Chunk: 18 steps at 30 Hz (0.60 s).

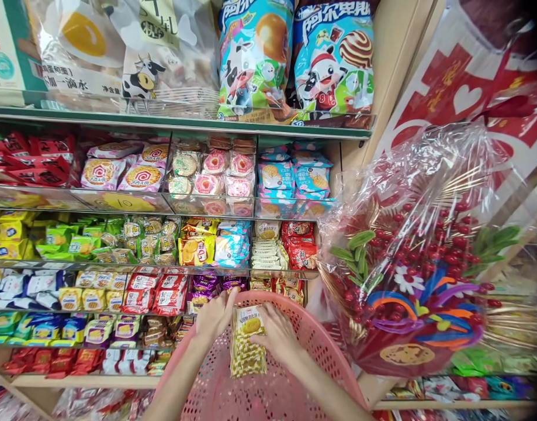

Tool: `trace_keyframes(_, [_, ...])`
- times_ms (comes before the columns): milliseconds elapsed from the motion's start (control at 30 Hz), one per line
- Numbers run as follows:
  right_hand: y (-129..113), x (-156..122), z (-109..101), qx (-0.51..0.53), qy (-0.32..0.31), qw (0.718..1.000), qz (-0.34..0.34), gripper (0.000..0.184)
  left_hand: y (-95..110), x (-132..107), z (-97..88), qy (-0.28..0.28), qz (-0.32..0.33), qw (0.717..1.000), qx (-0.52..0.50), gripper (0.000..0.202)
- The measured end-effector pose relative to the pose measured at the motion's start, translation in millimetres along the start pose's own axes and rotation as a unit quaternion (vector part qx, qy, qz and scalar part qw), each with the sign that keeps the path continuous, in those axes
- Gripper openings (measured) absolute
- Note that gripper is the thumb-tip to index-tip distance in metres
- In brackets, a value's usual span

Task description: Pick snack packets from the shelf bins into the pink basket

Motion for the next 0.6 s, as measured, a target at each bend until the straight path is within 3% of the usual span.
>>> trace_keyframes(167, [-8,-4,-19,0.008,0.003,1.0,0.004,0.059,-1,-1,0.0,0.006,0.007,1.0,-0.003,0.07])
trace_keyframes(333, [-24,0,-69,0.014,0.07,0.997,-0.018,0.036,-3,-1,1.0,0.007,0.009,1.0,-0.013,0.069])
trace_keyframes(467, [-31,26,-114,-0.077,0.161,0.983,-0.035,0.027,-6,-2,0.9,0.002,0.003,1.0,-0.009,0.071])
trace_keyframes(600, [-29,68,-138,-0.148,0.199,0.968,-0.028,0.028,-10,-3,-1.2,-0.005,-0.012,1.0,-0.013,0.073])
Point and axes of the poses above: each hand's wrist, its own x-axis towards the middle knuckle, its own z-axis out of the palm, y = z × x, the point moved 4 cm from there along x, towards the middle knuckle, and after that the axes turned 3 degrees about y, right-handed, at the moved point
